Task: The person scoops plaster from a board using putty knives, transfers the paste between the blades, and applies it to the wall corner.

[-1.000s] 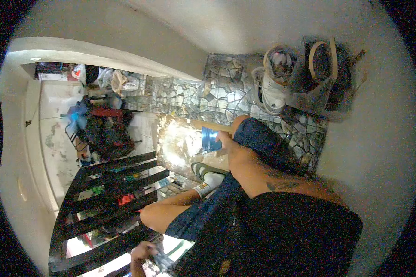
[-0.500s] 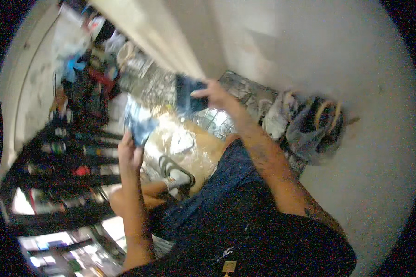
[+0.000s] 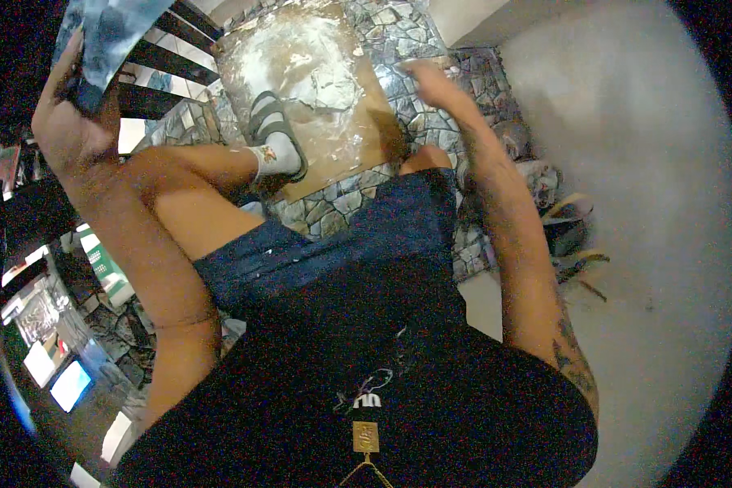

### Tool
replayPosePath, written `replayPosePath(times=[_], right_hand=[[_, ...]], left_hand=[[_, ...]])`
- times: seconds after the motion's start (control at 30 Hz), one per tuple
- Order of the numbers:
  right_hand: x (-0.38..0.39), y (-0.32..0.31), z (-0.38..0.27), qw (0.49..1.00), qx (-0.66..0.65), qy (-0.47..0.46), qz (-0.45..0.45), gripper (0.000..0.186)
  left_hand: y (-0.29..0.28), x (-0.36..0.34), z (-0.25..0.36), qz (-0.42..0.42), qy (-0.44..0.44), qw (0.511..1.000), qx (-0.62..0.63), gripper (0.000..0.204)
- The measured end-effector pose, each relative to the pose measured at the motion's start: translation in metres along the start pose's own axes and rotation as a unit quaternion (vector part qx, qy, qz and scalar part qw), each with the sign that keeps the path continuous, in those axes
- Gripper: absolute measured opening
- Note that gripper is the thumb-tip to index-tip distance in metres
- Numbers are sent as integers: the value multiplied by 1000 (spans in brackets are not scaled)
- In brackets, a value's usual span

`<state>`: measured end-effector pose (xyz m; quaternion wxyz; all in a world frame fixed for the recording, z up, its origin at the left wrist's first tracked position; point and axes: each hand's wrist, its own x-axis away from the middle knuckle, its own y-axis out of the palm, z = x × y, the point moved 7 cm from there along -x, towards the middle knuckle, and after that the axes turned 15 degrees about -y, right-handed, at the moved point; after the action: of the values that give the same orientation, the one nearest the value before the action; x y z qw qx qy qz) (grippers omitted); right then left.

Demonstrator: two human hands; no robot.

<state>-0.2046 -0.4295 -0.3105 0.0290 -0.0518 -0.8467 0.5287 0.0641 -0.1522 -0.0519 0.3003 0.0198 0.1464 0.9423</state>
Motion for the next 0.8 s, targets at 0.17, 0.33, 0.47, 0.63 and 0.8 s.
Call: replayPosePath(times=[0.17,0.33,0.47,0.63,0.8], right_hand=[[-25,136,9,982,0,-6,-189,34],[-32,168,-29,982,127,-7,-140,21],[-29,165,-33,990,131,-59,14,17],[-36,203,-20,985,73,-3,-157,19],[-30,224,-45,974,130,-57,-174,19]], left_hand=[[31,31,-19,51,-106,991,65,30],[42,59,-42,55,-159,984,49,29],[48,57,-49,44,-175,983,46,29],[53,51,-45,33,-178,982,47,28],[45,46,-42,45,-168,983,53,28]])
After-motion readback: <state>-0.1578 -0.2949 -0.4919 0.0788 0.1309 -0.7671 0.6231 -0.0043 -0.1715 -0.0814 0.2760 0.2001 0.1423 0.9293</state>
